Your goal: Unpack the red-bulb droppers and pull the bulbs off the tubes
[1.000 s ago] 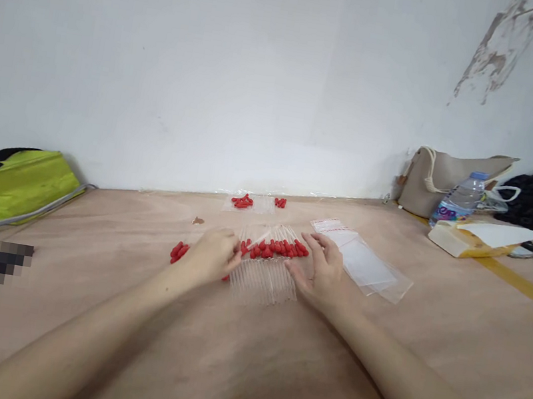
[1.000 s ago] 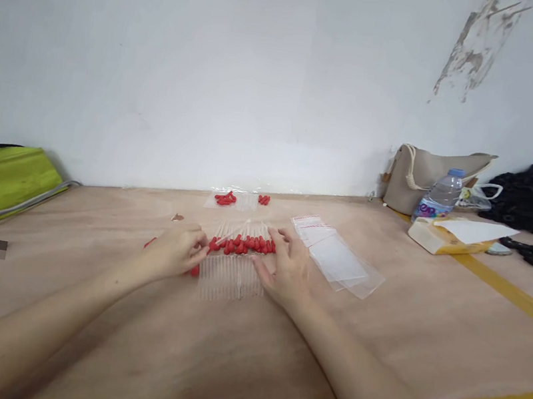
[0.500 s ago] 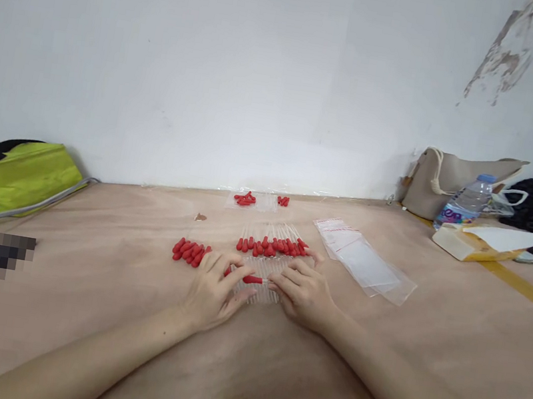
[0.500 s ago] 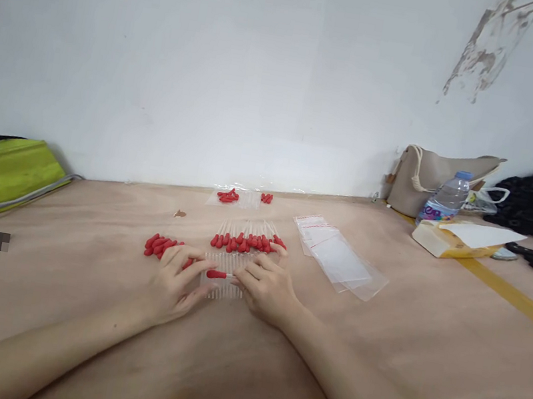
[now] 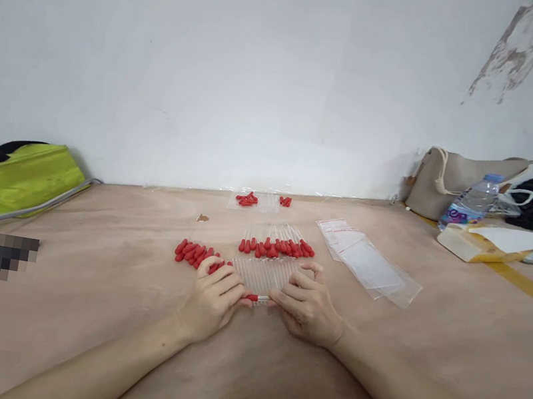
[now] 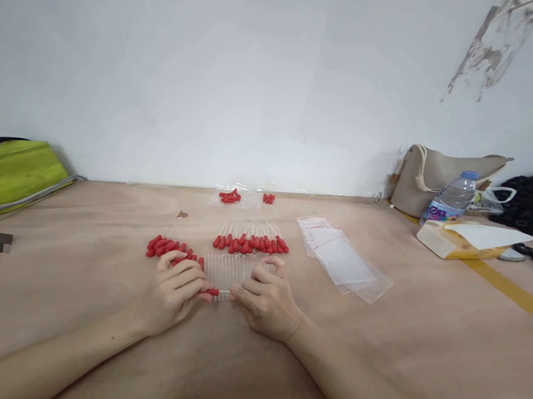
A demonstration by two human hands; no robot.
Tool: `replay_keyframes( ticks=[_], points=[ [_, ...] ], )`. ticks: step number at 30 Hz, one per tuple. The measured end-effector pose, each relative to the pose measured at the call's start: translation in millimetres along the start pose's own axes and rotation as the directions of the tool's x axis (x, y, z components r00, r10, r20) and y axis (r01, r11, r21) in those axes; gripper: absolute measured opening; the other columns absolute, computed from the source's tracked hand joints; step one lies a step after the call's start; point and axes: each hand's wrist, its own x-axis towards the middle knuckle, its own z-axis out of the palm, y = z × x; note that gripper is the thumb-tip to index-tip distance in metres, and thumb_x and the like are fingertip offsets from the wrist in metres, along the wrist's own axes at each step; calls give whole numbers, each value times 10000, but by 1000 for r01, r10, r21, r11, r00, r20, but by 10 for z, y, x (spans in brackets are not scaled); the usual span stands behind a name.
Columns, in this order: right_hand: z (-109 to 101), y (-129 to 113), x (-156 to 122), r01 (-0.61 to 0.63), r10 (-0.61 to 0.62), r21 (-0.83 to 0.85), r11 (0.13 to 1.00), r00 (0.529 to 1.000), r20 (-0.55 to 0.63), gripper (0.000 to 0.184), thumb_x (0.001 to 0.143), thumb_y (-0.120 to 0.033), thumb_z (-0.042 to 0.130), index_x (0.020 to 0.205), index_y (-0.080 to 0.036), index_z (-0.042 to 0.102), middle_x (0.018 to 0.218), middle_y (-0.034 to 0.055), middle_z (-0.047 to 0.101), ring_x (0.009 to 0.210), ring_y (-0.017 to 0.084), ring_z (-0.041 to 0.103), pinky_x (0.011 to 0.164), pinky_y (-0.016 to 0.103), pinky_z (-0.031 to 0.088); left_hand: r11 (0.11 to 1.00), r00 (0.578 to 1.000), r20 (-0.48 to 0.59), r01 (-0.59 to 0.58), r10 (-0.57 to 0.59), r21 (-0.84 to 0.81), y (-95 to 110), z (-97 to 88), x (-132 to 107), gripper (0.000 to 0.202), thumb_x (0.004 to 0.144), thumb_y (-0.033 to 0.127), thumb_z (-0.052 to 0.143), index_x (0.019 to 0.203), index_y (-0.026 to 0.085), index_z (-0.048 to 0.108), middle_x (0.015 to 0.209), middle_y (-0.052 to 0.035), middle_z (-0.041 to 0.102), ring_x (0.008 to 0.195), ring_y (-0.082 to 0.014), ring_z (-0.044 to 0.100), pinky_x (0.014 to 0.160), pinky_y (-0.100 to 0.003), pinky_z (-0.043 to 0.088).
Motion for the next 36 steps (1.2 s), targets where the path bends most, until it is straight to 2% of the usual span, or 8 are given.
replay_keyframes(
  ticks=[4, 7, 10, 13, 18, 22, 27, 36],
  points=[
    [-98, 191, -24, -248, 249, 29, 968, 967, -48, 226, 845, -238, 438, 722, -218, 627, 624, -17, 626, 651, 116, 487, 821, 340, 242, 977, 976, -40, 212, -212, 4, -273, -177, -46, 128, 828, 215, 500, 749, 202, 599, 711, 8, 618, 710, -139, 542, 779, -335, 352],
    [-109, 354, -24, -556, 558, 47, 830, 829, -37, 235, 860, -313, 434, 826, -256, 659, 712, -8, 672, 636, 117, 533, 765, 322, 250, 918, 917, -70, 386, -393, -90, -486, -282, -1, 137, 835, 257, 487, 829, 208, 614, 806, -12, 597, 757, -138, 543, 715, -275, 403],
    [-58, 401, -29, -650, 650, 51, 758, 760, 26, 223, 848, -348, 452, 901, -293, 662, 789, -15, 692, 627, 116, 570, 747, 310, 257, 874, 876, -73, 461, -476, -155, -611, -303, 78, 187, 836, 293, 471, 905, 219, 628, 891, -22, 551, 813, -134, 540, 734, -250, 427],
    [0, 346, -40, -628, 626, 12, 778, 778, 50, 229, 839, -291, 450, 959, -287, 646, 791, -20, 691, 646, 115, 580, 715, 291, 270, 821, 823, -61, 552, -565, -147, -721, -296, 110, 252, 822, 330, 456, 955, 210, 633, 931, -41, 535, 844, -154, 540, 727, -259, 445],
    [71, 248, -12, -493, 505, -133, 860, 859, 80, 248, 795, -175, 459, 934, -246, 652, 776, 3, 681, 713, 124, 583, 721, 302, 248, 624, 666, 137, 740, -734, -250, -999, -315, 21, 360, 770, 408, 477, 1027, 181, 588, 870, -47, 600, 700, -153, 572, 607, -257, 462],
    [120, 208, 20, -409, 434, -205, 889, 895, 99, 226, 772, -159, 466, 867, -220, 661, 720, 16, 664, 701, 134, 564, 701, 310, 231, 547, 583, 198, 811, -788, -209, -1190, -335, -80, 399, 678, 483, 566, 920, 167, 587, 792, -33, 605, 593, -131, 534, 531, -236, 431],
    [148, 160, 15, -389, 415, -186, 902, 900, 131, 212, 792, -207, 454, 881, -220, 647, 714, 14, 647, 702, 136, 545, 712, 318, 225, 513, 543, 257, 840, -800, -177, -1309, -281, -195, 409, 631, 508, 593, 852, 165, 584, 804, -43, 620, 605, -140, 535, 557, -251, 431],
    [136, 147, 29, -380, 406, -164, 910, 898, 173, 237, 785, -369, 489, 872, -207, 639, 795, 32, 643, 789, 167, 541, 760, 336, 235, 516, 512, 219, 855, -831, -44, -1292, -247, -194, 386, 629, 526, 582, 791, 175, 595, 699, -17, 627, 556, -132, 532, 510, -235, 398]
  ],
)
